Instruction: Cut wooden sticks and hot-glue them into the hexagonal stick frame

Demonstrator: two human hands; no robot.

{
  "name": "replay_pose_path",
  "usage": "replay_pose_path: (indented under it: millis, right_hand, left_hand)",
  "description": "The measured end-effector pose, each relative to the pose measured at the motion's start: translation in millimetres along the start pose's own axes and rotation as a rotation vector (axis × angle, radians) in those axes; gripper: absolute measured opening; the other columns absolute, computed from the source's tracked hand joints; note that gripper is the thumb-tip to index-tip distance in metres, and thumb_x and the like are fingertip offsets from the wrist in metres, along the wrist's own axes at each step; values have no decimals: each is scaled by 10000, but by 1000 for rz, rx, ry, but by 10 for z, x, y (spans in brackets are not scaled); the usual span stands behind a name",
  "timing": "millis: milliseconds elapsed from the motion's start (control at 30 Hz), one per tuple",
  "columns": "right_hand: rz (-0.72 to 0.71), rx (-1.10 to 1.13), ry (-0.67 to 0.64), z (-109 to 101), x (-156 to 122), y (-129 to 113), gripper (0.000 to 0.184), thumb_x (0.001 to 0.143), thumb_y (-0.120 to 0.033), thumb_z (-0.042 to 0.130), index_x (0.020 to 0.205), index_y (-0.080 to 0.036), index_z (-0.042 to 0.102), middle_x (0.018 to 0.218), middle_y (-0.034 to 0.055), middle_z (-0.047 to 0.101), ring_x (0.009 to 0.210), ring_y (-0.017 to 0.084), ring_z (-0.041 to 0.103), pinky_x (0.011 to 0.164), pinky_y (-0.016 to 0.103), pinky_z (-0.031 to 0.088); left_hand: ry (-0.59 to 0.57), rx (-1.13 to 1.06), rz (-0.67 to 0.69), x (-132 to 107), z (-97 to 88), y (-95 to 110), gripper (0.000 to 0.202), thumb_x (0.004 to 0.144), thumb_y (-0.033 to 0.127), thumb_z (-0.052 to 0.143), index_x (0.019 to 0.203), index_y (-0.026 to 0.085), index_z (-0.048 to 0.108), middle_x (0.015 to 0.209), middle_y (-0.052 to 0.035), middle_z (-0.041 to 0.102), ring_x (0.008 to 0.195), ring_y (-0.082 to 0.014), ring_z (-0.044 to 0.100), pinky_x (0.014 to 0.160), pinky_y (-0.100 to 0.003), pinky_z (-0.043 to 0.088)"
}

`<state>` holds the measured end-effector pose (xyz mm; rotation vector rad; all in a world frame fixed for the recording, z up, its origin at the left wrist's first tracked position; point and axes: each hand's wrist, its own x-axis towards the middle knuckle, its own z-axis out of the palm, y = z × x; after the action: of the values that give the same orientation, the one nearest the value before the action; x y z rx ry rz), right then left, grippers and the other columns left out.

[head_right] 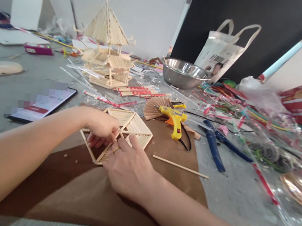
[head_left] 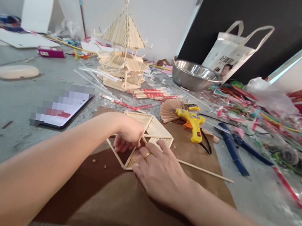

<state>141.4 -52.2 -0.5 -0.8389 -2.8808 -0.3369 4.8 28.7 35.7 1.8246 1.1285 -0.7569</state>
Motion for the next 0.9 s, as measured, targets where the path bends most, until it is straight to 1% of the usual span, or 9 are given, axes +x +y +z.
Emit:
replay_pose_path:
  millis: [167, 300, 433, 533, 667, 800, 900]
  right_hand:
    - [-7, -72, 20, 47, -6, -69, 270, 814, -274, 392, 763, -155, 629, 868, 109, 613, 864, 226, 469, 816, 395, 263]
    - [-15, -110, 11, 52, 3, -90, 276, 816, -277, 388, 790, -155, 634, 833, 108, 616, 812, 223, 475, 782, 389, 282]
    - [-19, -133, 14, 56, 21, -97, 275, 815, -270, 391, 823, -140, 633, 844, 107, 613, 793, 221, 478, 754, 373, 300]
    - [-19, -129, 30, 59, 29, -101, 278, 815, -271, 392, 827, -126, 629, 836, 113, 606, 789, 226, 479, 749, 371, 300]
    - [-8, -115, 19, 65, 33, -103, 277, 821, -261, 388, 819, -122, 627, 841, 119, 603, 797, 226, 480, 740, 374, 305]
    - [0, -76, -7, 95, 38, -91, 303, 827, -297, 388, 786, -117, 628, 836, 121, 605, 821, 231, 478, 732, 372, 318]
    - [18, -41, -24, 107, 40, -73, 325, 831, -331, 380, 820, -115, 621, 879, 124, 602, 844, 229, 476, 727, 363, 326]
  left_hand:
    - [2, 3, 9, -4, -1, -7, 313, 782, 240, 353, 805, 50, 602, 759, -181, 658, 493, -140, 588, 477, -226, 489]
    - [-9, 7, 16, 8, 1, -14, 295, 773, 221, 346, 829, 67, 593, 737, -157, 666, 510, -143, 595, 470, -218, 490]
    - [-15, -1, 21, 25, -2, -31, 274, 766, 221, 359, 822, 74, 584, 719, -146, 667, 511, -144, 597, 463, -215, 490]
    - [-12, -14, 37, 30, -3, -46, 274, 760, 209, 362, 819, 72, 591, 704, -144, 666, 497, -144, 593, 466, -225, 494]
    - [-11, -28, 47, 31, 0, -53, 287, 758, 208, 363, 841, 72, 603, 685, -139, 666, 494, -144, 594, 477, -229, 498]
    - [-7, -16, 31, 29, 3, -43, 294, 761, 220, 365, 853, 76, 604, 688, -136, 667, 507, -145, 599, 469, -217, 492]
    - [-5, -5, 27, 34, -1, -43, 290, 764, 229, 364, 845, 78, 599, 698, -138, 667, 511, -148, 600, 469, -221, 490]
